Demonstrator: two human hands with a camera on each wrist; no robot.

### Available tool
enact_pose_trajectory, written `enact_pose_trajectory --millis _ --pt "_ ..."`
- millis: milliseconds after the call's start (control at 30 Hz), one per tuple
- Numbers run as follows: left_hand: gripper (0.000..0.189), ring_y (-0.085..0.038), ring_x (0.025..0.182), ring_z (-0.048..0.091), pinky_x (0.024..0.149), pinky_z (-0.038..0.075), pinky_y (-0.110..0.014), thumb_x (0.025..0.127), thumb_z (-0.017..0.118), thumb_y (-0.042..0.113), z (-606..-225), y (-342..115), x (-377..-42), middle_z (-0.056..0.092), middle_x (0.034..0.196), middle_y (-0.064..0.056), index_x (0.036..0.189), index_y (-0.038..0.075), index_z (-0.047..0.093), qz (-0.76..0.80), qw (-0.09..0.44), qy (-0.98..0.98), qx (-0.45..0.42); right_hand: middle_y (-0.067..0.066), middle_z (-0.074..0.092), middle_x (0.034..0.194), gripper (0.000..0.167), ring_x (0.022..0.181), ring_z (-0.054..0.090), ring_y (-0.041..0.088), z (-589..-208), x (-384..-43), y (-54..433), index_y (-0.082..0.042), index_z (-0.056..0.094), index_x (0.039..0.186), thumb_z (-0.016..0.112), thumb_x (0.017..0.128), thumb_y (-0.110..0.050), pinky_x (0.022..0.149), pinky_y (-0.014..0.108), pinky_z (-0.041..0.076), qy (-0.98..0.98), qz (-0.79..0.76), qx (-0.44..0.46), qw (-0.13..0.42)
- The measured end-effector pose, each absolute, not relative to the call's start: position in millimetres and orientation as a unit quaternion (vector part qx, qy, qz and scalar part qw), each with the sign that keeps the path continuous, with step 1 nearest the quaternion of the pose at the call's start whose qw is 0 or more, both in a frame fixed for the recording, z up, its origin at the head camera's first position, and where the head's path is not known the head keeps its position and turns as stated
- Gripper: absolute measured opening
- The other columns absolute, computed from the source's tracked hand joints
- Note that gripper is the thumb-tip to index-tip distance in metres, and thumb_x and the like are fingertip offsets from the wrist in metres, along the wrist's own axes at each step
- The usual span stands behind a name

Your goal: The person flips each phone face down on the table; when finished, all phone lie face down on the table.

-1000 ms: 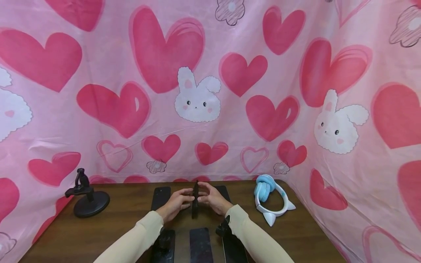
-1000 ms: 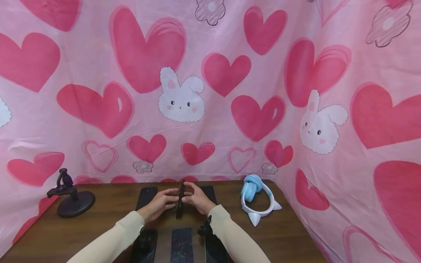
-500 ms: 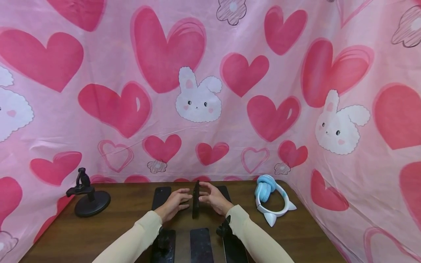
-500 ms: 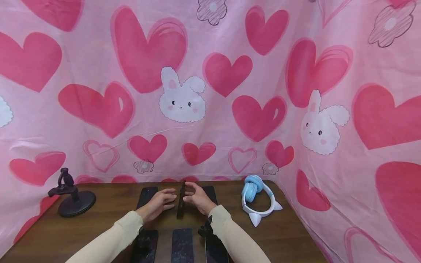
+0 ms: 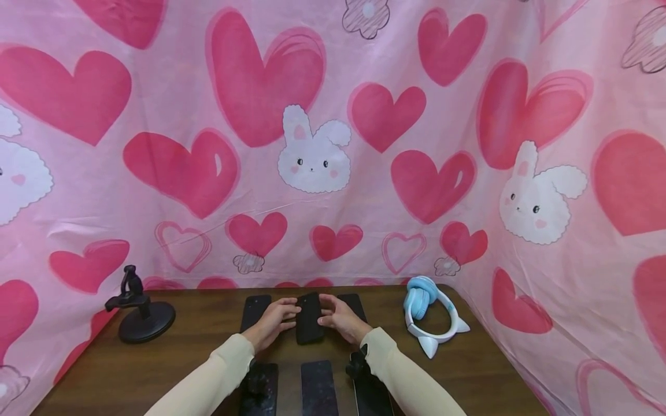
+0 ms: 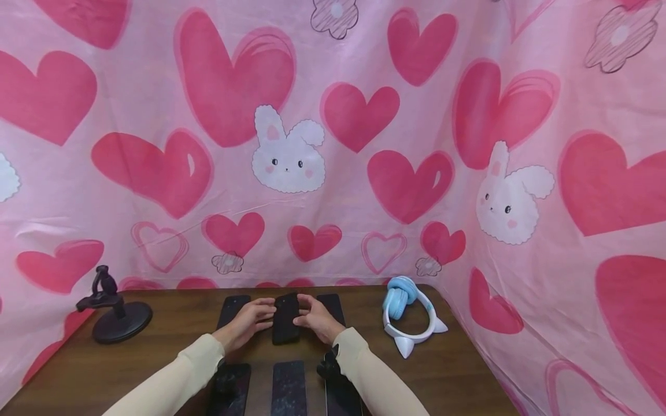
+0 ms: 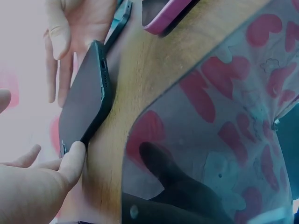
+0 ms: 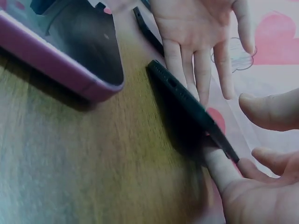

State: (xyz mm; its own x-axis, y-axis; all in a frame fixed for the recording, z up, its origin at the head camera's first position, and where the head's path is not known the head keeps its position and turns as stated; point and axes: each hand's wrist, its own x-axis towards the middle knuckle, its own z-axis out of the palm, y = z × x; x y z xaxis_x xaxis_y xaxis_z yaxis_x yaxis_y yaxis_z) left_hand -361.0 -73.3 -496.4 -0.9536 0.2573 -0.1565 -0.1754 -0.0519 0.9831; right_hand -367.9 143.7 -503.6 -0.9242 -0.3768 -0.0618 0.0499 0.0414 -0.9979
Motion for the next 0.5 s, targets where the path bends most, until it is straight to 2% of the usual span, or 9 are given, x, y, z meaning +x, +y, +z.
enact_pose_trajectory --millis 267,500 --pt "0.052 -0.042 0.13 0.05 0.113 0.044 -0.058 0.097 0.054 0.015 -495.5 -72.6 -363.8 0.048 0.146 -0.029 0.143 -0.006 0.044 0.723 0.148 0.675 0.019 0.029 0.031 0.161 0.073 0.142 0.04 0.048 -504.5 -369.4 139.6 0.004 0.032 0.154 0.065 0.09 0.004 0.111 0.051 0.048 0.736 -0.654 -0.097 0.145" --pt "0.05 -0.043 0.132 0.048 0.115 0.041 -0.06 0.099 0.051 0.016 -496.2 -73.8 -363.0 0.048 0.146 -0.029 0.144 -0.006 0.044 0.723 0.151 0.674 0.017 0.026 0.035 0.16 0.073 0.141 0.043 0.047 -503.0 -367.6 134.1 0.0 0.033 0.154 0.069 0.091 -0.007 0.116 0.061 0.038 0.777 -0.61 -0.092 0.125"
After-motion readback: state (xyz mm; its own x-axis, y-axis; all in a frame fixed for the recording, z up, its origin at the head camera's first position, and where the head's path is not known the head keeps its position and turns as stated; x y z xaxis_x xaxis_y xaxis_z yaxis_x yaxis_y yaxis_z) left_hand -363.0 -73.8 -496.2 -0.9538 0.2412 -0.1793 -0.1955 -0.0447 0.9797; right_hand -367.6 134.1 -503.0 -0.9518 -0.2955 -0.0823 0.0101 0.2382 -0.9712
